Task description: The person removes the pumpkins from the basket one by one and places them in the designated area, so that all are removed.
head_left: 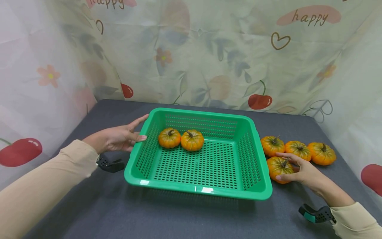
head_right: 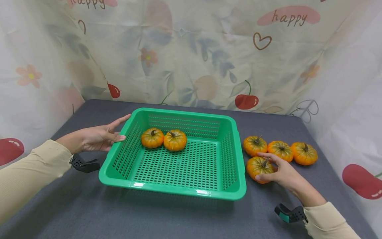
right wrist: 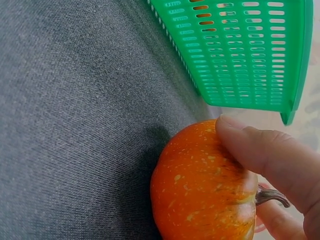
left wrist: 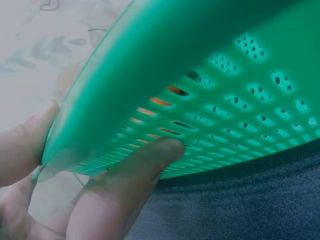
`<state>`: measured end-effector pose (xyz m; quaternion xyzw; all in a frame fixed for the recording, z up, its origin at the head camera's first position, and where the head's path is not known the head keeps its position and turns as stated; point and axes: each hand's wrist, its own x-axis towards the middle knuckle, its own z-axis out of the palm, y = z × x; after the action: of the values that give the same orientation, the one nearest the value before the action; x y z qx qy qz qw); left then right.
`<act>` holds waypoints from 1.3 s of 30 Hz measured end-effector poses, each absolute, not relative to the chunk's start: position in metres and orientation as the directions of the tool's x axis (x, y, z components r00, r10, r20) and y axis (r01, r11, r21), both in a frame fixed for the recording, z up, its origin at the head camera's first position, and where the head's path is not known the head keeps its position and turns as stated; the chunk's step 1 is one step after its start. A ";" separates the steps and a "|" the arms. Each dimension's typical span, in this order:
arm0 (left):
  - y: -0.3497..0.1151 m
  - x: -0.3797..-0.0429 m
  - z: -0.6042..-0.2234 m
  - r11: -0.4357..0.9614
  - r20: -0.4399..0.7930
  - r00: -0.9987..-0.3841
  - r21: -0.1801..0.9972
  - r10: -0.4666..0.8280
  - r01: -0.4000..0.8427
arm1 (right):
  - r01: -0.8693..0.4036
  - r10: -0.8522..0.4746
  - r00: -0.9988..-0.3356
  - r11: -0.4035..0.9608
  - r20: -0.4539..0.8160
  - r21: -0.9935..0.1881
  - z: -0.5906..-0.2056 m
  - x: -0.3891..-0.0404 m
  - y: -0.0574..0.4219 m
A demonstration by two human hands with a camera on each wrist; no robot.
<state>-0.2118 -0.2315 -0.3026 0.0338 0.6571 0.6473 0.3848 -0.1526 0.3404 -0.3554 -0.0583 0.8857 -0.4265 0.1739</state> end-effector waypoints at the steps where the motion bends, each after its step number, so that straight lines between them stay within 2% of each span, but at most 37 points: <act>1: -0.231 -0.212 -0.303 0.160 -0.462 -0.702 0.877 0.542 -0.454 | 0.046 -0.252 -0.932 0.630 -0.260 -0.775 -0.355 -0.153 0.340; 16: -0.231 -0.212 -0.303 0.160 -0.468 -0.707 0.874 0.530 -0.459 | 0.038 -0.267 -0.929 0.617 -0.254 -0.786 -0.355 -0.153 0.342; 31: -0.232 -0.211 -0.303 0.159 -0.468 -0.705 0.874 0.533 -0.460 | 0.082 -0.238 -0.920 0.657 -0.310 -0.749 -0.349 -0.149 0.347; 39: -0.231 -0.211 -0.302 0.156 -0.467 -0.703 0.873 0.536 -0.462 | 0.044 -0.238 -0.936 0.653 -0.260 -0.756 -0.341 -0.149 0.358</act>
<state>-0.2114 -0.2312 -0.3020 0.0282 0.6560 0.6491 0.3842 -0.1488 0.3585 -0.3405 -0.0541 0.8930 -0.4129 0.1707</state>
